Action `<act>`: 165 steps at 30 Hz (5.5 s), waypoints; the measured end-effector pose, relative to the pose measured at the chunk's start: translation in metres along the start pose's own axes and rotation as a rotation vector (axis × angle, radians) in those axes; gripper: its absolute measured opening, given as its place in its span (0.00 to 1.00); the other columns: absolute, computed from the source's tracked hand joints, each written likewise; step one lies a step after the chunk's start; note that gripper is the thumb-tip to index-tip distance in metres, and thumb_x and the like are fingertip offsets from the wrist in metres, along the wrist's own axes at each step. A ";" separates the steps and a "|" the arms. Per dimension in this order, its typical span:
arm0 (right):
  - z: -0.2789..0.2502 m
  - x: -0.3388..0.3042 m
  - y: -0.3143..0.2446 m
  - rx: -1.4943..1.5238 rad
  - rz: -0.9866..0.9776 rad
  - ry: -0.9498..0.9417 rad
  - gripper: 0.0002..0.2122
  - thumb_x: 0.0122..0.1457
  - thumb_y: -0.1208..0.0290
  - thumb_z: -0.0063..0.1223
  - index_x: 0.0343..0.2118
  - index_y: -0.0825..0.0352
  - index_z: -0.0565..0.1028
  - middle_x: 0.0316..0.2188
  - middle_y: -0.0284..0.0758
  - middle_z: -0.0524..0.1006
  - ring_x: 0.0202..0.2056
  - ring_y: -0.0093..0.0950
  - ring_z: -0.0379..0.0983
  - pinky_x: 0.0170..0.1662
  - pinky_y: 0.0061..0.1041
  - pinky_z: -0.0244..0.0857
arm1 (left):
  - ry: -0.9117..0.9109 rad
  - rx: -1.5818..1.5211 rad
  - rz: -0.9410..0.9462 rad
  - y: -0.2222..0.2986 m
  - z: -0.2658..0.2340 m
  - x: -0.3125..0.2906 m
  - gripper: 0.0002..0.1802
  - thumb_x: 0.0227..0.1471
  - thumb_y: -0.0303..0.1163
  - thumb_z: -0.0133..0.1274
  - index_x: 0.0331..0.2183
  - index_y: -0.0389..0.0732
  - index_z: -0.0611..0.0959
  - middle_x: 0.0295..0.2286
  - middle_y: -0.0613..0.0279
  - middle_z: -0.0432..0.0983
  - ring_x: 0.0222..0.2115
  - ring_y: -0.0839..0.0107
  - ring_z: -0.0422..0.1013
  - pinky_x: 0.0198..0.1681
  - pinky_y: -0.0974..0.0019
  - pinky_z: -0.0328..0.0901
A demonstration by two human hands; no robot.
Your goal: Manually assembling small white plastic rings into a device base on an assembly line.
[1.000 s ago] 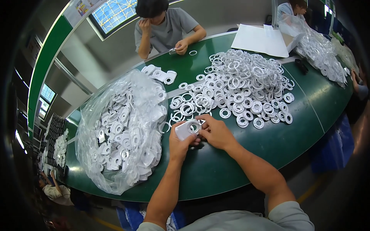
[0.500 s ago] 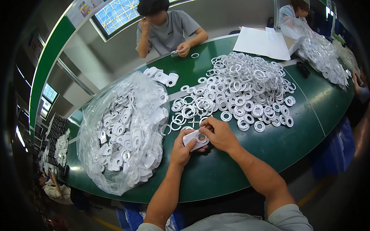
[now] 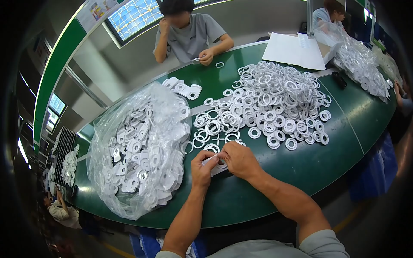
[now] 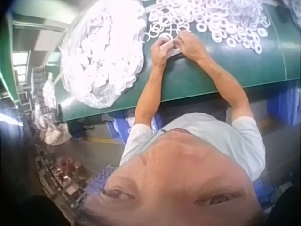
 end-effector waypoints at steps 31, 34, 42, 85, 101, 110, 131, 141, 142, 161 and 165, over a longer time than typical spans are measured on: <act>-0.003 -0.001 0.006 0.018 0.001 0.027 0.08 0.53 0.70 0.57 0.21 0.66 0.72 0.18 0.38 0.70 0.19 0.39 0.68 0.22 0.34 0.60 | 0.123 0.112 0.041 0.006 -0.006 -0.005 0.06 0.48 0.27 0.55 0.27 0.33 0.78 0.23 0.59 0.78 0.26 0.75 0.72 0.32 0.73 0.65; 0.000 -0.003 0.012 0.005 -0.088 0.098 0.06 0.50 0.74 0.57 0.20 0.67 0.72 0.16 0.38 0.69 0.16 0.38 0.66 0.20 0.32 0.59 | 0.122 0.197 0.121 0.009 -0.004 0.002 0.07 0.47 0.27 0.56 0.25 0.32 0.79 0.21 0.59 0.78 0.23 0.74 0.73 0.29 0.72 0.66; 0.001 0.002 0.020 0.021 -0.154 0.093 0.07 0.47 0.75 0.60 0.20 0.65 0.72 0.16 0.33 0.69 0.15 0.31 0.67 0.18 0.28 0.61 | 0.087 0.325 0.242 0.010 -0.004 0.014 0.04 0.42 0.24 0.56 0.23 0.33 0.79 0.19 0.55 0.76 0.18 0.68 0.73 0.23 0.71 0.65; -0.002 0.000 0.019 0.010 -0.136 0.136 0.07 0.51 0.74 0.57 0.22 0.66 0.71 0.16 0.34 0.68 0.15 0.33 0.67 0.18 0.29 0.59 | 0.066 0.333 0.279 0.014 0.000 0.014 0.05 0.45 0.24 0.55 0.25 0.32 0.79 0.21 0.56 0.76 0.20 0.72 0.72 0.25 0.71 0.64; -0.020 0.004 0.015 0.113 -0.048 0.180 0.12 0.62 0.69 0.44 0.24 0.69 0.73 0.17 0.39 0.71 0.18 0.34 0.67 0.23 0.29 0.59 | 0.478 0.601 -0.050 0.088 -0.120 -0.203 0.07 0.49 0.27 0.53 0.28 0.32 0.79 0.23 0.62 0.75 0.26 0.75 0.69 0.32 0.72 0.63; -0.016 0.000 0.009 0.137 -0.020 0.172 0.14 0.63 0.68 0.44 0.23 0.71 0.71 0.15 0.39 0.69 0.16 0.33 0.63 0.22 0.28 0.57 | 0.815 1.135 0.004 0.145 -0.197 -0.285 0.06 0.50 0.27 0.55 0.31 0.34 0.81 0.26 0.58 0.75 0.26 0.72 0.72 0.30 0.70 0.66; -0.079 0.015 0.060 0.053 0.087 0.407 0.14 0.63 0.66 0.44 0.24 0.70 0.74 0.15 0.37 0.71 0.16 0.25 0.64 0.22 0.27 0.57 | 0.921 1.162 0.116 0.153 -0.267 -0.095 0.14 0.61 0.33 0.41 0.42 0.36 0.76 0.24 0.53 0.74 0.20 0.60 0.74 0.18 0.62 0.68; -0.075 0.017 0.078 -0.008 0.203 0.326 0.09 0.57 0.69 0.52 0.28 0.72 0.74 0.18 0.39 0.72 0.19 0.27 0.66 0.26 0.26 0.60 | 0.355 0.174 0.210 0.046 -0.060 0.007 0.19 0.60 0.34 0.47 0.51 0.36 0.71 0.33 0.60 0.70 0.25 0.76 0.68 0.24 0.73 0.71; -0.076 0.017 0.078 -0.015 0.192 0.318 0.08 0.56 0.70 0.53 0.28 0.71 0.75 0.19 0.38 0.73 0.20 0.27 0.67 0.26 0.26 0.61 | 0.353 0.113 0.243 0.043 -0.052 0.010 0.19 0.59 0.31 0.49 0.51 0.36 0.71 0.32 0.61 0.70 0.23 0.77 0.67 0.25 0.74 0.69; 0.025 0.085 0.069 -0.310 -0.103 -0.168 0.09 0.55 0.68 0.53 0.28 0.70 0.75 0.25 0.36 0.76 0.29 0.28 0.73 0.31 0.27 0.64 | 0.547 0.382 0.612 0.002 -0.060 0.025 0.20 0.42 0.21 0.53 0.41 0.33 0.74 0.37 0.44 0.71 0.40 0.47 0.68 0.46 0.59 0.63; 0.008 0.090 0.083 -0.074 0.352 -0.201 0.11 0.60 0.64 0.50 0.36 0.69 0.73 0.29 0.33 0.75 0.33 0.21 0.74 0.26 0.19 0.65 | 0.570 0.296 0.549 -0.004 -0.070 0.022 0.19 0.42 0.20 0.53 0.40 0.33 0.73 0.36 0.44 0.70 0.39 0.46 0.68 0.45 0.56 0.63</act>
Point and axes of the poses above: each hand's wrist, its own x-axis towards the middle knuckle, its own z-axis out of the palm, y = z × x, the point moved 6 cm from there along x, towards the middle knuckle
